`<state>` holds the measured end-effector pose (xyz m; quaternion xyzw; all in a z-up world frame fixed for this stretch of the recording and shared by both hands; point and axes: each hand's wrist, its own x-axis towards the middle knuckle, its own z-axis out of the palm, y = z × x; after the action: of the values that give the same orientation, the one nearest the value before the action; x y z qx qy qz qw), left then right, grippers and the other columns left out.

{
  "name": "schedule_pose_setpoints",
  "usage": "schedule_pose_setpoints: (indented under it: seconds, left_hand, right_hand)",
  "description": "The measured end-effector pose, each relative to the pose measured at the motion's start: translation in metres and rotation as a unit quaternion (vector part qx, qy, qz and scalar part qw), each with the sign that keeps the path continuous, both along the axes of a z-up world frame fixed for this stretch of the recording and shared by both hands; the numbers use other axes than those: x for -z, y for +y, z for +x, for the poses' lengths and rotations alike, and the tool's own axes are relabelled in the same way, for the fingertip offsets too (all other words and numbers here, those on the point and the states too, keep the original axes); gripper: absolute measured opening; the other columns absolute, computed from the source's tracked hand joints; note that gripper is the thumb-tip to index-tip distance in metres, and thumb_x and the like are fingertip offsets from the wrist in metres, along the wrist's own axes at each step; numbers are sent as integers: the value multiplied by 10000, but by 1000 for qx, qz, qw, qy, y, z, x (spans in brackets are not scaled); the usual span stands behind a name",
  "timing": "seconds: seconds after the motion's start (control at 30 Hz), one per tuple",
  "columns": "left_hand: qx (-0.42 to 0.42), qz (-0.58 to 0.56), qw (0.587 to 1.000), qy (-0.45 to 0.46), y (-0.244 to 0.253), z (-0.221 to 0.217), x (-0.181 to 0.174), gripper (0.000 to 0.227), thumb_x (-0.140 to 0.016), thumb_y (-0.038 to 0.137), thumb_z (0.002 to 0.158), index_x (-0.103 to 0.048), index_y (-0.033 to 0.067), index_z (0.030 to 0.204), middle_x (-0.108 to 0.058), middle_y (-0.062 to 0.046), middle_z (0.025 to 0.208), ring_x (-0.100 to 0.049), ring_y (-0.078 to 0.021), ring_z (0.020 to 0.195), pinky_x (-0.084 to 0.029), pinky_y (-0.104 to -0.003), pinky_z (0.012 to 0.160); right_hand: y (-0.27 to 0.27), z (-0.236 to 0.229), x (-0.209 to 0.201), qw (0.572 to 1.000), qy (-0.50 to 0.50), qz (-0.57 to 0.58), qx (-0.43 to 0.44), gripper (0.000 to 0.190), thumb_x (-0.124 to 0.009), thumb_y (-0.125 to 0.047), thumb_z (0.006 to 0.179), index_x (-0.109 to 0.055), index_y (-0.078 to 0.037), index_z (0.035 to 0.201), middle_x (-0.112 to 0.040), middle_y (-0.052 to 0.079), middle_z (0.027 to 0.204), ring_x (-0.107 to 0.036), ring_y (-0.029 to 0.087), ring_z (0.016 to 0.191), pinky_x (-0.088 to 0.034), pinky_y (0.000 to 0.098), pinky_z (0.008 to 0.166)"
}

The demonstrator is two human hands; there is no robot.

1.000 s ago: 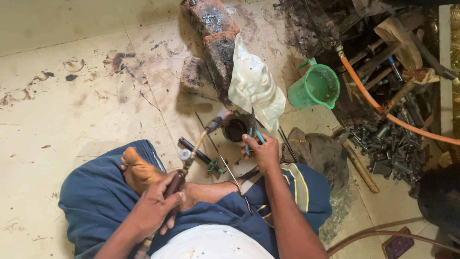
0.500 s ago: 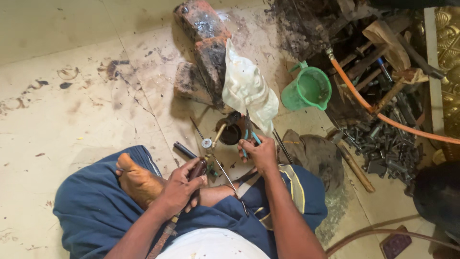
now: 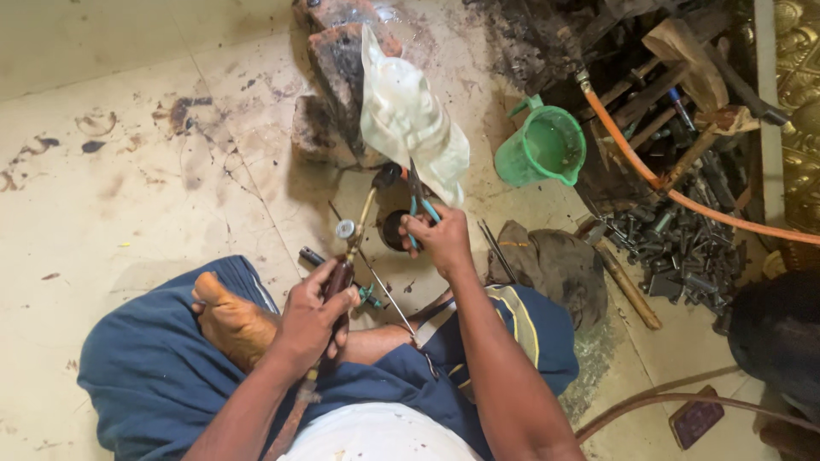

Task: The person sits on the floor and uses a handheld torch to heat a white plaster mold containing a metal face sculpture. They use a metal rod to manipulate the heated area and occasionally dip the rod into a small metal cup.

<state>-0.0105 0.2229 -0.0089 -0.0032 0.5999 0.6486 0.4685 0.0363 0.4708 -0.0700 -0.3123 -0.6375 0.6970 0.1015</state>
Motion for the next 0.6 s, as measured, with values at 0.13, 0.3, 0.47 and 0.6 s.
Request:
schedule_pose_setpoints:
  seconds: [0.13,0.3,0.47,0.6]
  left_hand:
    - [-15,7,1000,1,5,-15,-7,473,-641,96,886,-550,36,1346,-638,-53,739,-508,-99,380,-391,-255,305]
    - [-21,-2,1000,8,-8,-14,-7,368,-635,97,903,-594,10,1258,-638,-52,774,-502,-86,393,-382,-244,308]
    - [-33,-33,999,5,-28,-7,-7,349,-614,75,911,-585,35,1257,-624,-42,783,-491,-90,388,-368,-253,298]
    - [-51,-62,997,16,-36,-7,-10,361,-603,75,899,-590,96,1259,-627,-17,737,-480,-93,373,-362,-254,295]
  right_hand:
    - [4,-25,4,1000,10,8,-16,131,-762,-53,861,-682,45,828,-708,115,723,-650,154,522,-489,290,396]
    - [10,-21,19,999,5,16,-37,185,-779,-55,877,-657,73,820,-723,118,746,-664,153,545,-513,289,418]
    - [11,-6,37,999,-17,22,-43,149,-776,-41,861,-684,72,828,-721,125,736,-685,158,559,-526,286,434]
    - [1,-4,48,998,-34,31,-33,149,-787,-50,854,-687,57,831,-724,111,727,-719,157,588,-564,282,472]
